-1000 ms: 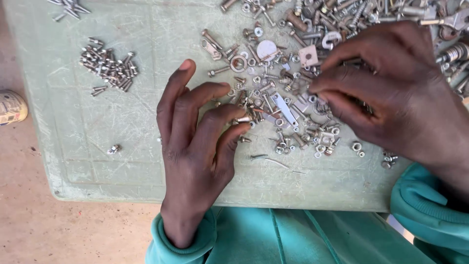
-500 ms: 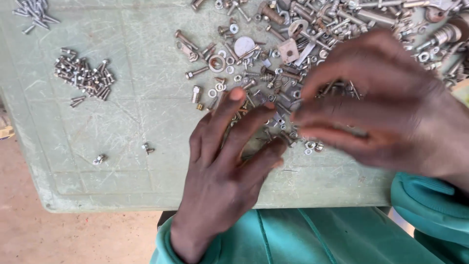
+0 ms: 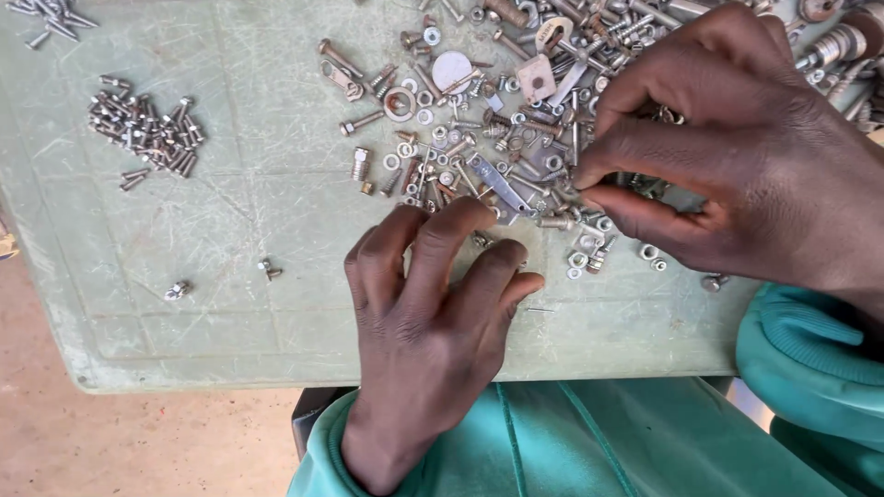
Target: The person sorts a mixed pile of metal fasteners on a green table, picking up individual screws, nuts, and washers and placing them into small separate piles. The person occasionally picks up and examines specific items before setting them down.
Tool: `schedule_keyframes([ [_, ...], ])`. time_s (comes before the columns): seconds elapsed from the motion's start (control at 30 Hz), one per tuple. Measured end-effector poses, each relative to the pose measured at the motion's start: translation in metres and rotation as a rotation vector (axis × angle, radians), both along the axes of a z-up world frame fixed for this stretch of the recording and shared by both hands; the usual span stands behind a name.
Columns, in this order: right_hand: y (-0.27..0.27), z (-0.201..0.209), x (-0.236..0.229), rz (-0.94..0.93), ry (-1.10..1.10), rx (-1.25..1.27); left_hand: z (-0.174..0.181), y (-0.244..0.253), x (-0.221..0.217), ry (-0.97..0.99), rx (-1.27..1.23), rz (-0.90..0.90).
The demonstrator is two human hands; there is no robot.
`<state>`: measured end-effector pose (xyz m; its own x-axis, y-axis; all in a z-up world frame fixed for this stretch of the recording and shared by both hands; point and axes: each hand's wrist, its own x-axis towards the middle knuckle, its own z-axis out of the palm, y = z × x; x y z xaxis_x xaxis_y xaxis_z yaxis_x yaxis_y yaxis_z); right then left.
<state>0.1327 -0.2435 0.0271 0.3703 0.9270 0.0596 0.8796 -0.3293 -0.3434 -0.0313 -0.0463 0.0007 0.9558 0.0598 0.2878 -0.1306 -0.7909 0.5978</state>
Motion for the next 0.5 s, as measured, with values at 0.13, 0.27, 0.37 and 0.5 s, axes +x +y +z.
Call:
schedule_keyframes([
  [0.13,0.01,0.008,-0.006,0.031,0.06,0.06,0.0,-0.013,0.001,0.037,0.118,0.088],
  [0.27,0.015,0.01,-0.02,0.039,0.05,0.04,0.0,-0.013,0.001,0.041,0.092,0.059],
  [0.37,0.017,0.006,-0.033,0.007,0.002,0.029,0.0,-0.005,0.0,0.037,0.031,0.08],
  [0.5,0.014,0.007,-0.041,-0.128,-0.153,-0.098,0.014,0.008,-0.005,0.015,-0.251,0.179],
])
